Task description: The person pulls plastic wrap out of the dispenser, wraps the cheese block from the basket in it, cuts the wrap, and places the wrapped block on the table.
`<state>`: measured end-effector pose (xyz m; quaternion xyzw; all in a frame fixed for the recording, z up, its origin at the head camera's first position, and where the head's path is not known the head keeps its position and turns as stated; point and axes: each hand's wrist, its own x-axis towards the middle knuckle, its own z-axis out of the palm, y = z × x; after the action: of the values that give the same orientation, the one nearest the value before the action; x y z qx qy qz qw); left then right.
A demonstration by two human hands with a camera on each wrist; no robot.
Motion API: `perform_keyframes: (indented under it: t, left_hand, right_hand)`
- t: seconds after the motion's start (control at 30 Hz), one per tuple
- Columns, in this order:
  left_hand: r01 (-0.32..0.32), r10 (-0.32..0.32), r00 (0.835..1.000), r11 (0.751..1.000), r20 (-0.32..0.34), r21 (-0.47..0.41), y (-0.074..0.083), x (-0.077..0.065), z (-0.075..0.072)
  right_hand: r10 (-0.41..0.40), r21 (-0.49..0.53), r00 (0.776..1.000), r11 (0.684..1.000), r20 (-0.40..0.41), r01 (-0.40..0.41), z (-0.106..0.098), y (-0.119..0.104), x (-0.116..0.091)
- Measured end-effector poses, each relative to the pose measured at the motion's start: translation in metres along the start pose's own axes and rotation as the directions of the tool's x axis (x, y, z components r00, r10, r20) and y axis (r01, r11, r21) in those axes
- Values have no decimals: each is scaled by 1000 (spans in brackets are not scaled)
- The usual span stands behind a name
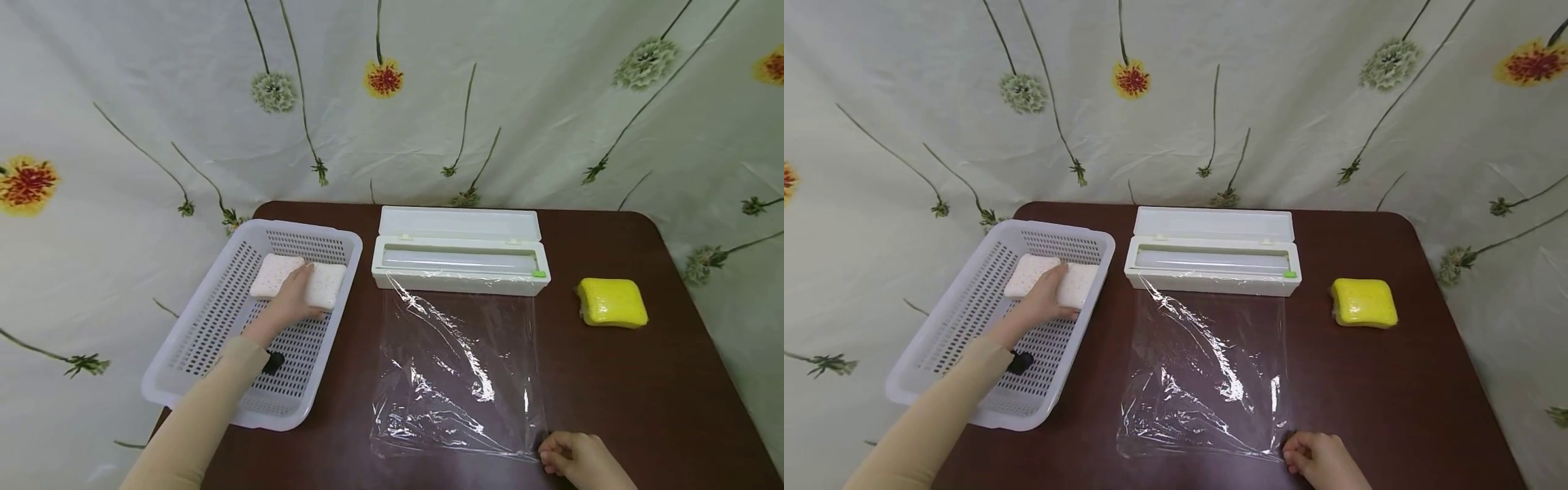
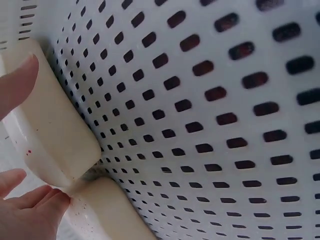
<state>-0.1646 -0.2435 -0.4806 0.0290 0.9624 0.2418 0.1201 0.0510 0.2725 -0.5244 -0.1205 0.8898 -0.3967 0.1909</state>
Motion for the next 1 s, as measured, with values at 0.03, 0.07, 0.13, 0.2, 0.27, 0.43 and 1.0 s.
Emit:
perform_keyframes:
  t: [0.03,0.07,0.13,0.2,0.27,0.43,1.0]
  left_hand:
    - [14,-14,1000,1000,7,6,-1,1,1]
    - [26,-26,1000,1000,9,14,-1,2,3]
    - [42,-42,999,999,12,24,-3,5,5]
    - [55,-56,998,998,14,38,-4,6,8]
    - [67,-68,998,997,11,42,-6,7,10]
    - [82,-82,997,996,1,24,-7,8,12]
    - [25,-26,998,1000,-61,-16,-8,4,4]
  right_hand:
    - [0,-6,1000,1000,-7,0,0,0,0]
    - [0,-13,1000,1000,-15,0,0,-1,0]
    - [3,-23,1000,1000,-28,-4,1,-1,1]
    - [14,-18,1000,1000,-26,-14,1,-1,1]
    - [24,-13,1000,1000,-19,-24,1,-1,2]
    - [40,-17,999,999,-21,-41,1,-3,3]
    - [82,17,996,997,-24,-81,1,-7,5]
